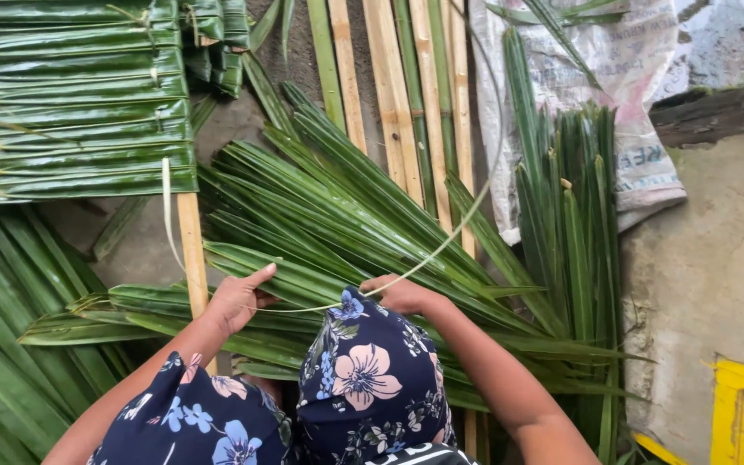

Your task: Weaving palm leaves onto a wooden lath to create a thatched roofing panel

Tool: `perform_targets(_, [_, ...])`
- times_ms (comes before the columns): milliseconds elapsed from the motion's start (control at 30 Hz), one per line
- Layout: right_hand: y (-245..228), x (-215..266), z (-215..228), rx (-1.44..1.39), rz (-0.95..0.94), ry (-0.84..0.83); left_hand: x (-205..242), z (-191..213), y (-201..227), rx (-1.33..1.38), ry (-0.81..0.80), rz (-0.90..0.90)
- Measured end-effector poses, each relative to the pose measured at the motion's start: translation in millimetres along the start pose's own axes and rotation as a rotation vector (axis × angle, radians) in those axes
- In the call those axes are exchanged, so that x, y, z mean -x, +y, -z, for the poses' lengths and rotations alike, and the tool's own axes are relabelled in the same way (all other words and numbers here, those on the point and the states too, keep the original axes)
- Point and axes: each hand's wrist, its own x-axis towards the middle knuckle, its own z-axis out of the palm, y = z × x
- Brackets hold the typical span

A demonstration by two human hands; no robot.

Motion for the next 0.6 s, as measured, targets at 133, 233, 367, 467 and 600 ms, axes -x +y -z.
perform_targets(133, [-45, -8, 28, 0.149, -0.082, 0.520, -4, 2, -4, 0.009, 0.028, 0.019])
perform_targets(233, [-52, -37, 50, 0.242, 0.040, 0.772, 13, -8, 3, 0.007, 0.036, 0.009])
perform_targets(367, [-88, -70, 45, 0.666, 0.109, 0.770, 27, -16, 10, -0.048, -0.010, 0.018])
perform_targets(467, [-65, -100, 43, 0.671, 0.072, 0.796, 12, -6, 2, -0.054, -0.023, 0.003])
perform_targets(600, [-85, -89, 28, 0.723, 0.138, 0.882, 17, -4, 6, -0.051, -0.020, 0.009])
